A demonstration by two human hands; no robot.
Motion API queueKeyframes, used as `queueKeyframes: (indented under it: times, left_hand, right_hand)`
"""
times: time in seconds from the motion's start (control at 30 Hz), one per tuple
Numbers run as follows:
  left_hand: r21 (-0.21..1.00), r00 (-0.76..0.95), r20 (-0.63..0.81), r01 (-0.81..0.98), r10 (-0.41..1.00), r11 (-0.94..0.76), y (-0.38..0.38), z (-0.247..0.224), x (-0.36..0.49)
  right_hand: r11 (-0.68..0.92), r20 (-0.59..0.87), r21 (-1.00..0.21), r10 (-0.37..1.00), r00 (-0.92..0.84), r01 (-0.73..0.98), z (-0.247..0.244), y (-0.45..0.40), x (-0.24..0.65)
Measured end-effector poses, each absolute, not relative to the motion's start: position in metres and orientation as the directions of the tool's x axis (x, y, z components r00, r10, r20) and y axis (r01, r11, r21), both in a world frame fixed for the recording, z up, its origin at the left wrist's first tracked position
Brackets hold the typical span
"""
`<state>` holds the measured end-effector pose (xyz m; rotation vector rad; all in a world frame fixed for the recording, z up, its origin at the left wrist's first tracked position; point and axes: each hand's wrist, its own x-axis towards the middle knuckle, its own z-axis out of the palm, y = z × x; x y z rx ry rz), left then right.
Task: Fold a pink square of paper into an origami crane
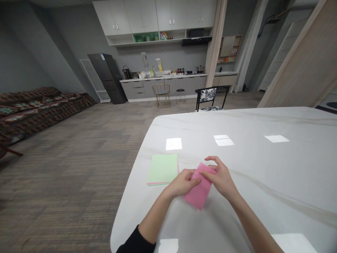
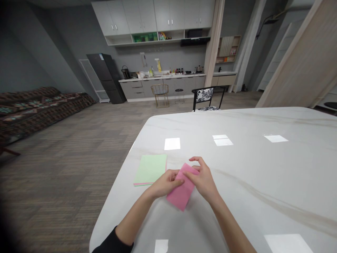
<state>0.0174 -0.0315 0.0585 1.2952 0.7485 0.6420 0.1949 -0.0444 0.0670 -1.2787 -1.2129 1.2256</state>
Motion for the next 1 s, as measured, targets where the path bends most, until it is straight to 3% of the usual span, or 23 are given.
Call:
queueKeyframes:
  times: [0.1, 0.23, 0.33, 0.5, 1.0]
  left_hand:
    - [0.970, 0.469, -0.099, -0.150, 0.878, 0.190, -0.029, 0.043, 0.029]
    - [0.931, 0.477, -0.092, -0.271, 0.874, 0.246, -0.028, 0.039, 0.033]
    - [0.935, 0.479, -0.075, -0.271, 0.875, 0.229, -0.029, 0.043, 0.032]
    - [0.960, 0.331, -0.049, -0.243, 0.942, 0.136, -0.032, 0.044, 0.035]
    - [0.939, 0.310, -0.094, -0.287, 0.946, 0.187, -0.031, 0.036, 0.032]
  right_hand:
    - [-0.001, -0.010, -0.996, 0.995, 0.096, -0.093, 0.060, -0.039, 0.198]
    - [0.013, 0.003, -0.992, 0.996, 0.085, -0.123, 0.050, -0.035, 0.203]
    - [0.026, 0.017, -0.995, 0.995, 0.097, -0.094, 0.048, -0.036, 0.201]
    - [0.003, -0.002, -0.998, 0.997, 0.073, -0.070, 0.047, -0.036, 0.197]
    - [-0.029, -0.030, -1.000, 0.995, 0.093, -0.012, 0.042, -0.036, 0.202]
